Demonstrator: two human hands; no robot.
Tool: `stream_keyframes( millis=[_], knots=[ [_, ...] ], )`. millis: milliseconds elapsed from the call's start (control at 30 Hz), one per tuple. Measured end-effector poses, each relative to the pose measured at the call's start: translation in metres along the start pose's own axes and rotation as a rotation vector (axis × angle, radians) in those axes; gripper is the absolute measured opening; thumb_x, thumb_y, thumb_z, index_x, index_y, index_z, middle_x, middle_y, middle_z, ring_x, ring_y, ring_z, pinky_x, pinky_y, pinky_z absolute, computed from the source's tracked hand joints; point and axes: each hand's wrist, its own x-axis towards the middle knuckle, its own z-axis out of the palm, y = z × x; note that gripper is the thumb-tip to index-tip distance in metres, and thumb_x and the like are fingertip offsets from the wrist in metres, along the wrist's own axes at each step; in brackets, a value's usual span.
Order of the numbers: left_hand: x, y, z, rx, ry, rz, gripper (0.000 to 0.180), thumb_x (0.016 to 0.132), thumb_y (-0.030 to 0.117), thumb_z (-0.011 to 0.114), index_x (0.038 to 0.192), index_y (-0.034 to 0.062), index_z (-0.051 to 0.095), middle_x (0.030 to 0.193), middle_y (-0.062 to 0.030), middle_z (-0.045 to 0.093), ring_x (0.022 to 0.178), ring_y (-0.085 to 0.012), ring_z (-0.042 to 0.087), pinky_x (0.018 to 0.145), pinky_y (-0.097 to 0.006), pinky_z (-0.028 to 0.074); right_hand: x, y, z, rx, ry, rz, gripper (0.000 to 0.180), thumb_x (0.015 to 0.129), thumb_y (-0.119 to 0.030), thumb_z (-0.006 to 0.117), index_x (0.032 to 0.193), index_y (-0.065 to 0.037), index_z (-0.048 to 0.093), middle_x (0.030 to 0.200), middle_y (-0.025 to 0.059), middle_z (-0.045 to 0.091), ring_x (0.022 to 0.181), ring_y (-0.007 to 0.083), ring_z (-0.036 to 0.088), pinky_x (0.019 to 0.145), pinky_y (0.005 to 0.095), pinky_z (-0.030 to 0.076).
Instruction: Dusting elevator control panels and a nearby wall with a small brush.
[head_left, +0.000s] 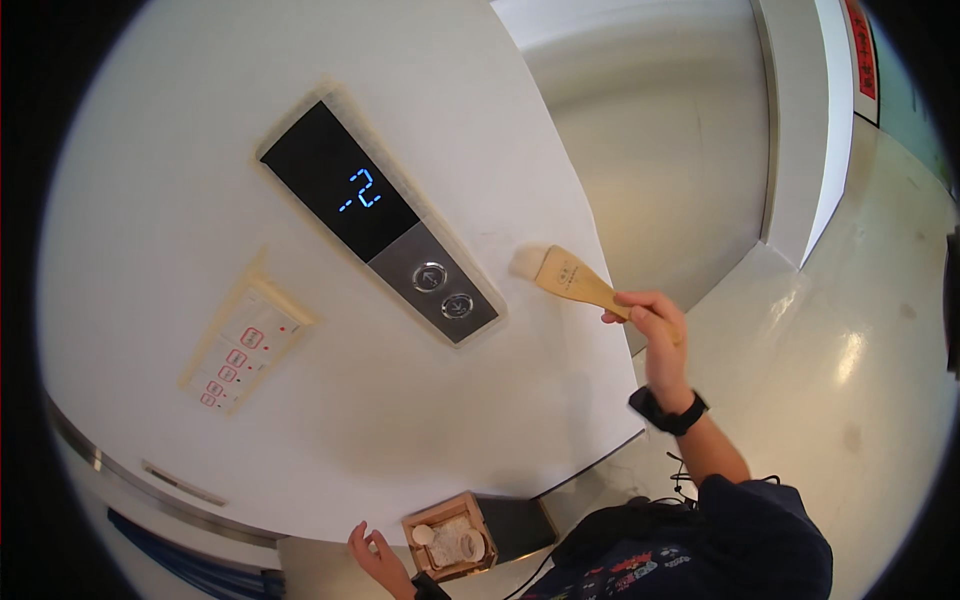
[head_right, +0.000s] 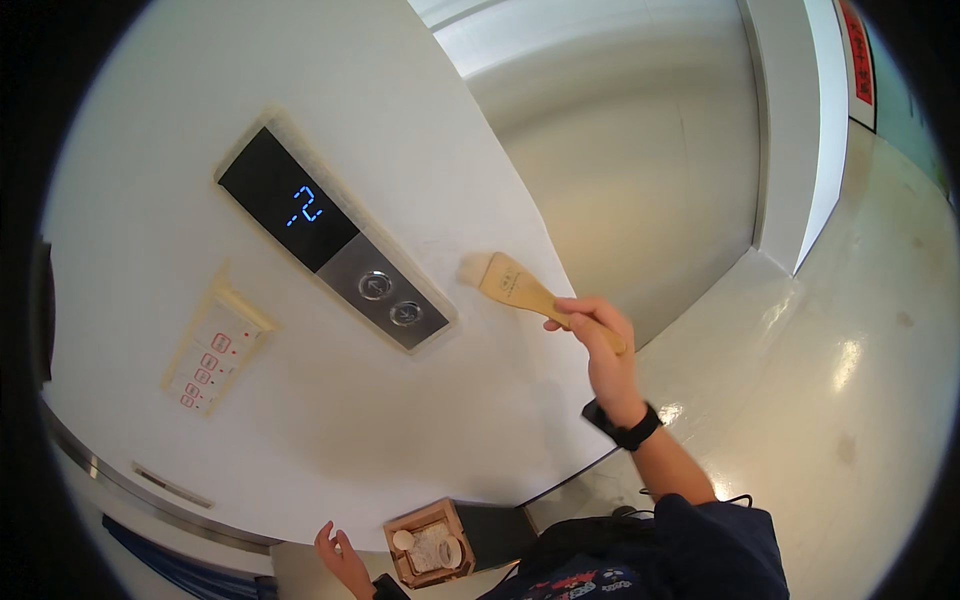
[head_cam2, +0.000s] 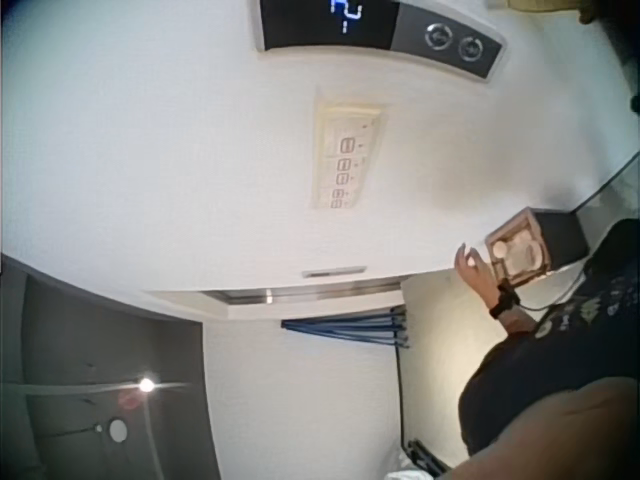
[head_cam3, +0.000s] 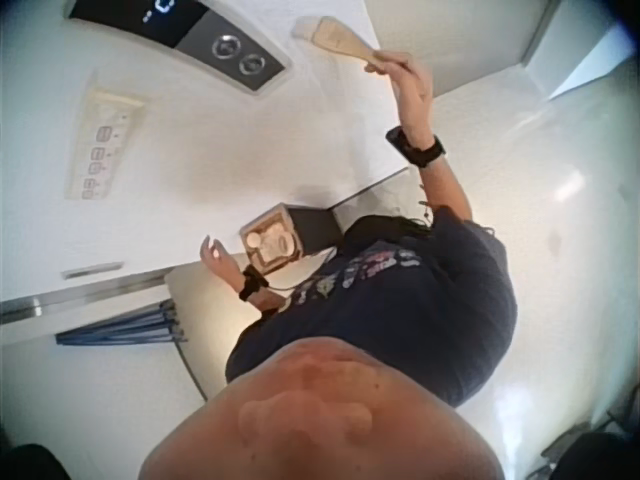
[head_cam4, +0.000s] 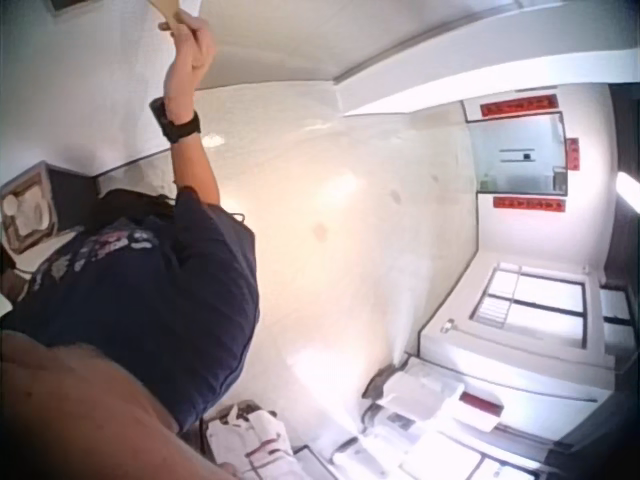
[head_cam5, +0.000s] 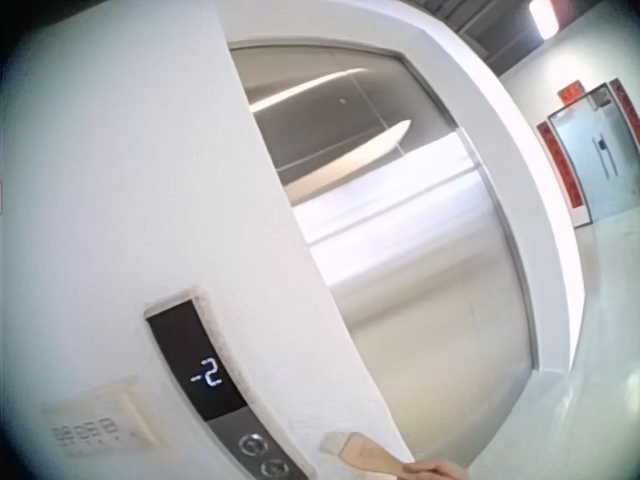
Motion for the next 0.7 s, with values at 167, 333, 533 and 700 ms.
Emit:
stream_keyframes(
  millis=[167, 333, 533, 700],
  knots=[
    [0.006, 0.016, 0.003, -0.114, -0.073, 0.040, 0.024, 0.085, 0.006, 0.049, 0.109, 0.0035, 0.053, 0.111, -0.0073, 0.048, 0.084, -0.0164, 0.049, 0.059, -0.026, 0.038, -0.058, 0.035, 0.038, -0.020, 0.044, 0.036, 0.021, 0.088, -0.012, 0.043, 0.098, 0.003, 0.053, 0.083, 0.0123, 0.062, 0.078, 0.0170, 0.056, 0.072, 0.0285, 0.043],
    [0.015, 0.016, -0.002, -0.055, -0.071, 0.083, 0.025, 0.085, 0.007, 0.051, 0.110, 0.0043, 0.053, 0.112, -0.0076, 0.048, 0.084, -0.0167, 0.050, 0.058, -0.026, 0.039, -0.077, 0.054, 0.045, 0.068, 0.458, 0.026, 0.021, 0.087, -0.011, 0.043, 0.098, 0.004, 0.053, 0.083, 0.0121, 0.061, 0.079, 0.0166, 0.056, 0.072, 0.0290, 0.043],
    [0.029, 0.010, 0.009, -0.122, -0.109, 0.085, 0.025, 0.085, 0.008, 0.052, 0.110, 0.0053, 0.053, 0.113, -0.0087, 0.047, 0.086, -0.0178, 0.051, 0.059, -0.027, 0.041, -0.086, 0.043, 0.062, 0.179, 0.041, 0.087, 0.019, 0.089, -0.011, 0.045, 0.099, 0.002, 0.053, 0.087, 0.0107, 0.059, 0.082, 0.0171, 0.057, 0.073, 0.0277, 0.043],
    [0.050, -0.004, 0.016, -0.155, -0.220, 0.216, 0.028, 0.082, 0.009, 0.054, 0.110, 0.0059, 0.053, 0.115, -0.0095, 0.046, 0.089, -0.0185, 0.050, 0.059, -0.026, 0.041, -0.060, 0.032, 0.061, 0.152, 0.506, 0.023, 0.018, 0.090, -0.017, 0.046, 0.094, 0.000, 0.050, 0.085, 0.0099, 0.058, 0.078, 0.0170, 0.057, 0.069, 0.0278, 0.044]
  ],
)
